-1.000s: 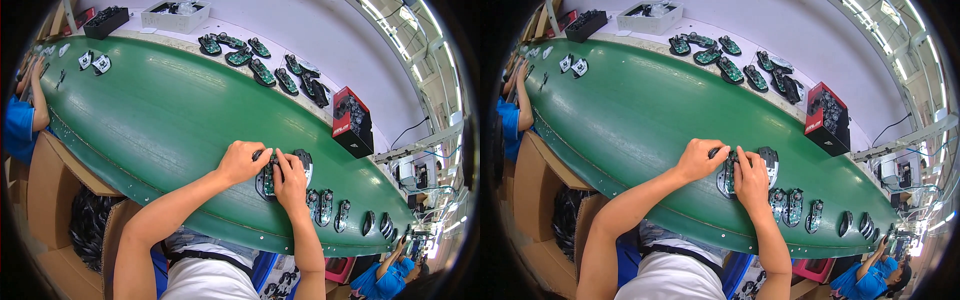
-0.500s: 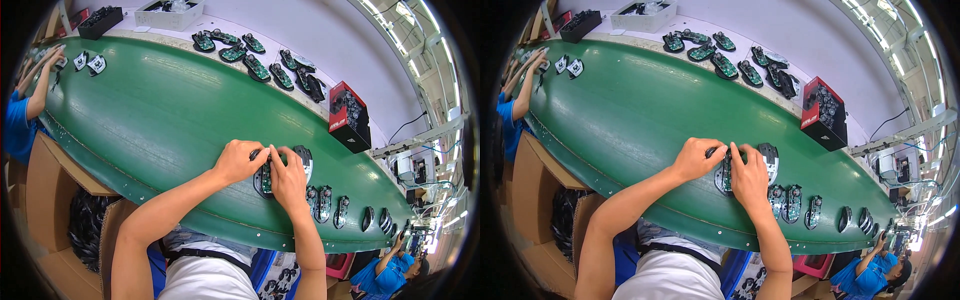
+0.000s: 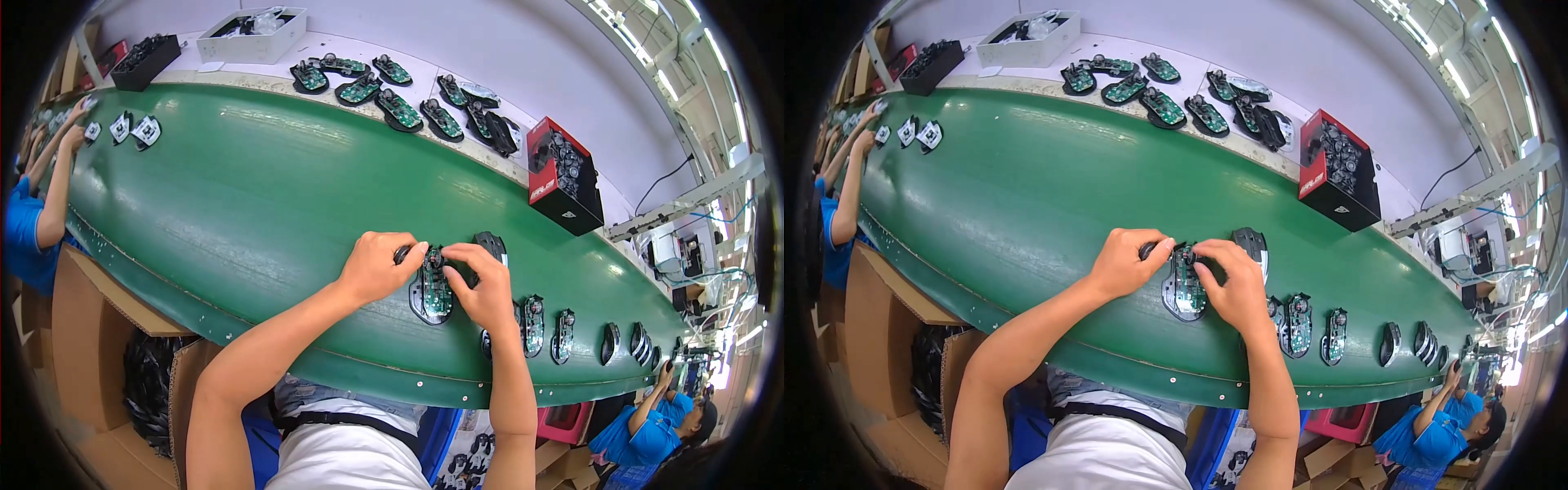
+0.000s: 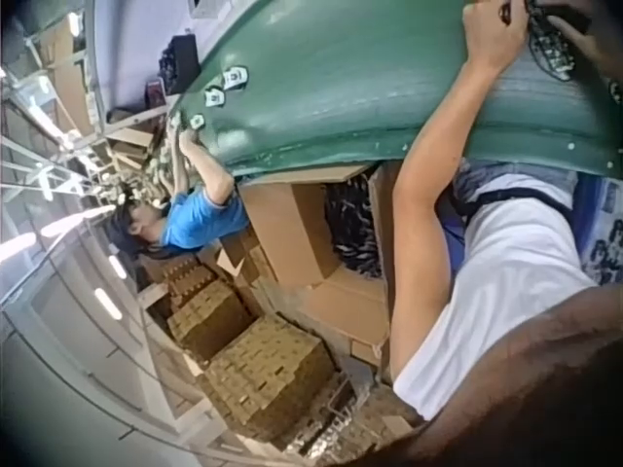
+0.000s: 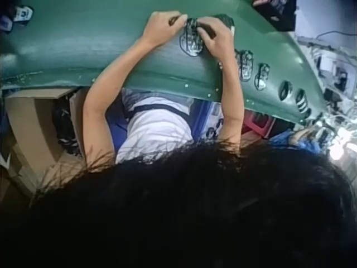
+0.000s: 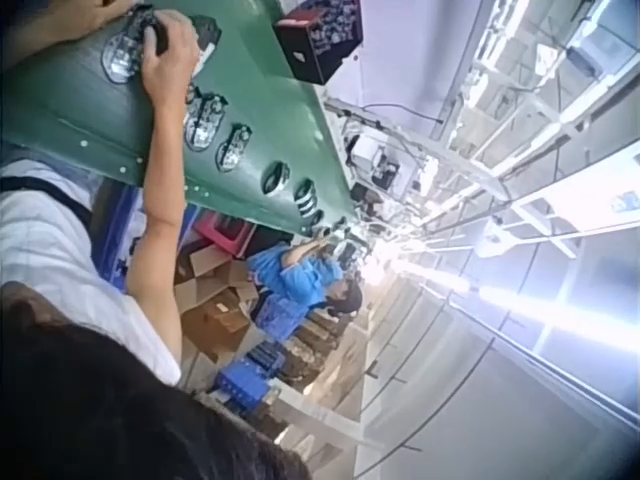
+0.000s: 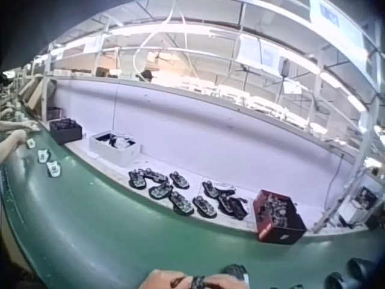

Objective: The person assembles computer mice on a conveyor belt by installing scroll wheel components into mouse bases by hand and attaching upper mouse casings onto the bases.

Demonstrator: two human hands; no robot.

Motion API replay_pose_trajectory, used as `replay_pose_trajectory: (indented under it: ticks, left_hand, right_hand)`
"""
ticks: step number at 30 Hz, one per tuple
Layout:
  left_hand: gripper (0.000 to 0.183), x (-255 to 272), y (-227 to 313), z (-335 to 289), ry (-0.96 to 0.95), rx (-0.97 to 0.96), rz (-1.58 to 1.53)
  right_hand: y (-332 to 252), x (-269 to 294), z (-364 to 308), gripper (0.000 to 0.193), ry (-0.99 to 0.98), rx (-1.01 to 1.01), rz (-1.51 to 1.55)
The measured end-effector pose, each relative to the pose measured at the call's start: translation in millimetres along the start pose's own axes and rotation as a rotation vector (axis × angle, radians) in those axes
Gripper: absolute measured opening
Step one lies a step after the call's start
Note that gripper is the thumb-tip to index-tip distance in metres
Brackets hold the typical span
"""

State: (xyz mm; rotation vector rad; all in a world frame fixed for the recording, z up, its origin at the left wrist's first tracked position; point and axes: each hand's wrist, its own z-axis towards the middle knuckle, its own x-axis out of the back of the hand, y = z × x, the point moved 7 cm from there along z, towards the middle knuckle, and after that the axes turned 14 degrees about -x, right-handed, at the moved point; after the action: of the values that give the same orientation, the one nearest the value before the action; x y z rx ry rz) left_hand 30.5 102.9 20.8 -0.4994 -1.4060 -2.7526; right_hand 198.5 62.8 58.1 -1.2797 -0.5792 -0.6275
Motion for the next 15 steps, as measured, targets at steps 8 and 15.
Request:
replay_pose_trajectory:
  ticks: [8, 15]
  left_hand:
    - [0.022, -0.5, -3.2, -2.3, -0.005, -0.016, 0.015]
    - [0.023, -6.6, -8.5, -4.6, -0.013, 0.087, -0.091]
  right_hand:
    - [-6.2, -5.7, 1.2, 0.035, 0.120, 0.160, -0.211]
    - [67.7, 22.0, 12.7, 0.053, 0.099, -0.225, -0.443]
